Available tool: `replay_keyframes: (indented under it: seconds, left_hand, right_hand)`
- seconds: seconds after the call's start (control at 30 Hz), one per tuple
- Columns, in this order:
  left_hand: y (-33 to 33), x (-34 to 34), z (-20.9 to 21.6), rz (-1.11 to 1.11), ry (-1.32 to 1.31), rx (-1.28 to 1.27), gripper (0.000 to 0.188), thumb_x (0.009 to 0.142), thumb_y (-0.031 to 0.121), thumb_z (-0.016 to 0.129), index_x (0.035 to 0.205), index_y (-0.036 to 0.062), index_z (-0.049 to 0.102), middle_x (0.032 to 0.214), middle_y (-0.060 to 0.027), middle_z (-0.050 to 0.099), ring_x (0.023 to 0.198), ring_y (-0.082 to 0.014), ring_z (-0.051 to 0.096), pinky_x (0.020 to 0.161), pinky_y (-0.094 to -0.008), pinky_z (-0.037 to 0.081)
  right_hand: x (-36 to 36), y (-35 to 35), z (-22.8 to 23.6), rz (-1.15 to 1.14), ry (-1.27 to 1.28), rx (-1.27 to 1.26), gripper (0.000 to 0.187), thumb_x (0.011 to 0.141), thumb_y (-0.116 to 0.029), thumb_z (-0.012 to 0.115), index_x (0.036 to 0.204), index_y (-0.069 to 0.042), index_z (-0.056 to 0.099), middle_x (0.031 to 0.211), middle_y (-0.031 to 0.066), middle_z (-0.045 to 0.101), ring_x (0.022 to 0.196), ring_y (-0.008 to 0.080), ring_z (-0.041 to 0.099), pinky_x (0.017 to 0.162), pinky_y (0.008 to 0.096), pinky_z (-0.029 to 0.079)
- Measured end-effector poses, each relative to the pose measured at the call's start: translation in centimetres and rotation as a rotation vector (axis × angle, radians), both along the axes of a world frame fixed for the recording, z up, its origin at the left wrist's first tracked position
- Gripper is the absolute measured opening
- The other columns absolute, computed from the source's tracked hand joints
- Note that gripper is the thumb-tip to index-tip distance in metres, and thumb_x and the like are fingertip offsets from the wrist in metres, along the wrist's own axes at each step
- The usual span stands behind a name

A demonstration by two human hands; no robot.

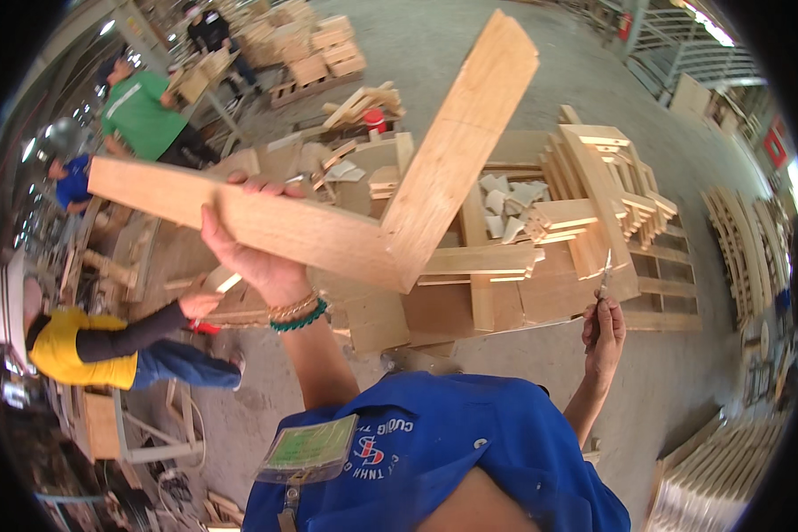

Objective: The person uses a metal file to smooth the edges and corners of wooden chair frame pieces. They pick up each piece, file the edges, and place the finished pieces onto a stack on the floor.

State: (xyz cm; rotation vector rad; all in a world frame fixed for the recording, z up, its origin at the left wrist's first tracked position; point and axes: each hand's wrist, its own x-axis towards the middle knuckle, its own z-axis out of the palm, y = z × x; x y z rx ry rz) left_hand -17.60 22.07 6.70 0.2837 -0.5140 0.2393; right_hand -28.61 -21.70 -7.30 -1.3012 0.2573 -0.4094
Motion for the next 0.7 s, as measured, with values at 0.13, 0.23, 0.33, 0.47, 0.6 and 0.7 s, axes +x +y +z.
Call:
replay_keyframes:
  seconds: [0.13,0.23,0.33,0.47,0.6,0.7]
  left_hand:
    - [0.2,-0.3,0.1,-0.022,0.003,0.003,0.045,0.081,0.039,0.066,0.11,0.0103,0.048,0.093,-0.0034,0.054,0.09,-0.0206,0.053,0.093,-0.0441,0.038]
    - [0.1,-0.2,-0.2,-0.024,0.04,-0.01,0.043,0.082,0.04,0.066,0.108,0.0098,0.049,0.093,-0.0041,0.055,0.09,-0.0216,0.054,0.092,-0.0441,0.04]
    - [-0.1,-0.2,-0.5,-0.003,0.09,-0.005,0.042,0.082,0.04,0.065,0.108,0.0099,0.05,0.093,-0.0042,0.055,0.09,-0.0223,0.054,0.091,-0.044,0.041]
    - [0.0,-0.6,-0.9,0.012,0.123,-0.003,0.041,0.083,0.04,0.064,0.107,0.01,0.05,0.093,-0.0043,0.055,0.09,-0.0226,0.054,0.091,-0.0439,0.042]
    - [0.2,-1.7,-0.6,0.039,0.08,0.002,0.042,0.082,0.04,0.064,0.108,0.0099,0.049,0.092,-0.0041,0.054,0.09,-0.0224,0.053,0.091,-0.0438,0.04]
    - [0.7,-3.0,0.0,0.073,-0.004,0.009,0.043,0.082,0.04,0.064,0.109,0.0099,0.049,0.092,-0.0037,0.054,0.09,-0.0221,0.053,0.092,-0.0439,0.038]
  right_hand:
    - [0.9,1.1,-0.4,0.056,0.042,0.057,0.022,0.098,-0.019,0.053,0.114,-0.006,0.061,0.074,0.0005,0.061,0.049,-0.0003,0.041,0.041,0.0146,0.027]
    - [1.8,3.1,0.8,0.128,0.008,-0.044,0.022,0.098,-0.018,0.052,0.115,-0.009,0.062,0.075,0.0003,0.061,0.049,-0.0014,0.04,0.042,0.014,0.026]
    - [2.7,6.2,3.7,0.232,-0.156,-0.402,0.026,0.094,-0.007,0.054,0.119,-0.007,0.063,0.081,0.0005,0.062,0.064,0.0063,0.053,0.051,0.0219,0.041]
    - [3.7,10.9,10.2,0.24,-0.433,-1.066,0.041,0.081,0.006,0.059,0.118,-0.011,0.066,0.083,0.0045,0.062,0.074,0.0193,0.06,0.062,0.0309,0.049]
    - [4.9,13.0,14.3,0.306,-0.633,-1.293,0.05,0.068,0.004,0.063,0.114,-0.017,0.069,0.08,0.0047,0.059,0.071,0.022,0.059,0.059,0.0318,0.05]
    - [5.3,14.4,15.5,0.361,-0.697,-1.406,0.053,0.066,0.001,0.063,0.115,-0.019,0.068,0.079,0.002,0.058,0.069,0.0198,0.058,0.057,0.0315,0.05]
